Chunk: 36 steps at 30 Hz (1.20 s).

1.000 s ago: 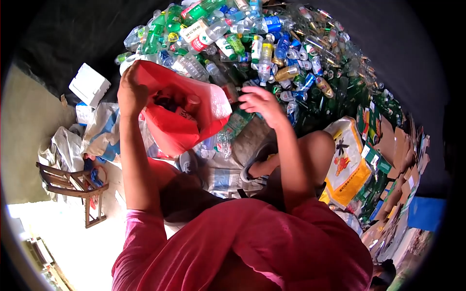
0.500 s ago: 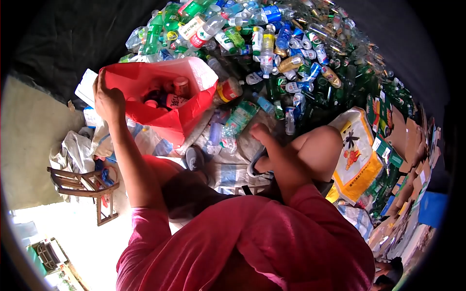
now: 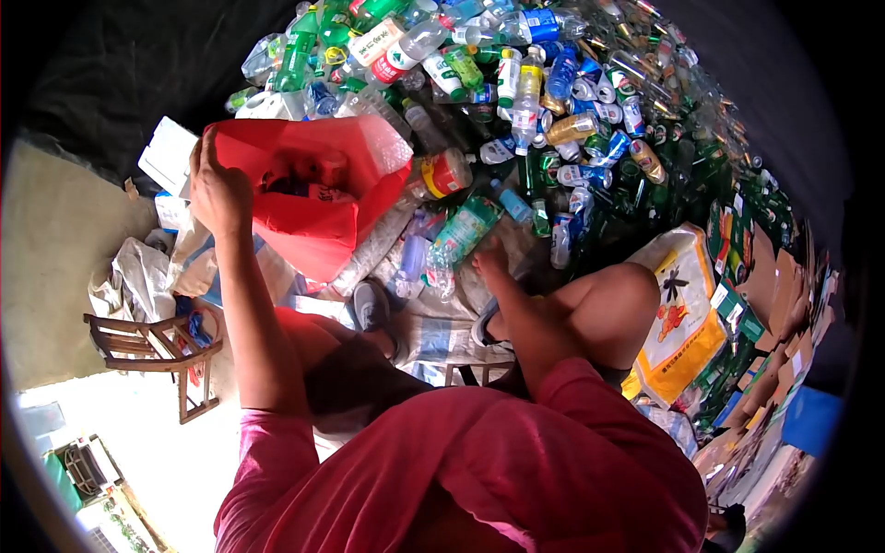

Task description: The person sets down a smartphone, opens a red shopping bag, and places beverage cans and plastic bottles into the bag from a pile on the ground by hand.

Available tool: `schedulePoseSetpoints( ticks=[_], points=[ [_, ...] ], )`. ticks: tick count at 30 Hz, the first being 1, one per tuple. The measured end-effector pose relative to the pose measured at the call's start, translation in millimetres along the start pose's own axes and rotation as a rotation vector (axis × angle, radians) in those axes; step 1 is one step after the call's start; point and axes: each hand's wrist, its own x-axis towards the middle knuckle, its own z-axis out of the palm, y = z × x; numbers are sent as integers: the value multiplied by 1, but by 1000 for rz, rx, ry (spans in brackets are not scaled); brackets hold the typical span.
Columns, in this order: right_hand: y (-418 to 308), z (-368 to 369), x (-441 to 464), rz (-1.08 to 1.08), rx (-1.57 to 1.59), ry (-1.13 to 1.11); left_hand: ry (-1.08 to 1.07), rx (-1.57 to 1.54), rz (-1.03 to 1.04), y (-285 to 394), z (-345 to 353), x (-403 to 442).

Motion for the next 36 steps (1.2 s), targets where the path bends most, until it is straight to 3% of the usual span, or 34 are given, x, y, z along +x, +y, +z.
schedulePoseSetpoints(
  ticks=[2, 4, 11, 13, 17, 19, 23, 24, 26, 29, 31, 32, 34, 36],
  points=[
    [-36, -7, -6, 391, 402, 39, -81, 25, -6, 7, 7, -1],
    [-87, -16, -32, 286, 339, 146, -95, -2, 10, 16, 10, -2],
    [-90, -22, -2, -150, -138, 229, -167, -63, 15, 29, 17, -7],
    [-98, -24, -6, -423, -423, 253, -170, -64, 21, 29, 20, -8],
    [-122, -32, -18, -417, -357, 121, -192, -68, 21, 35, 19, -10],
    [-119, -38, -19, -206, -699, 166, -198, -70, 11, 38, 17, -11],
    [-61, -51, 2, -136, -1043, 19, -218, -82, -8, 39, 15, -10],
    [-56, -56, -5, -421, -1071, 138, -223, -82, -2, 38, 16, -10],
    [-48, -59, -17, -706, -1085, 257, -231, -84, 3, 37, 16, -11],
    [-59, -61, -30, -656, -977, 324, -256, -87, 11, 40, 13, -13],
    [-68, -61, -19, -757, -893, 424, -278, -104, 26, 43, 12, -15],
    [-83, -58, -16, -756, -899, 420, -282, -105, 21, 44, 11, -16],
    [-125, -50, -14, -11, -723, 227, -296, -83, 64, 48, 11, -18],
    [-152, -41, -9, -49, -659, 250, -304, -88, 81, 50, 11, -18]
  ],
)
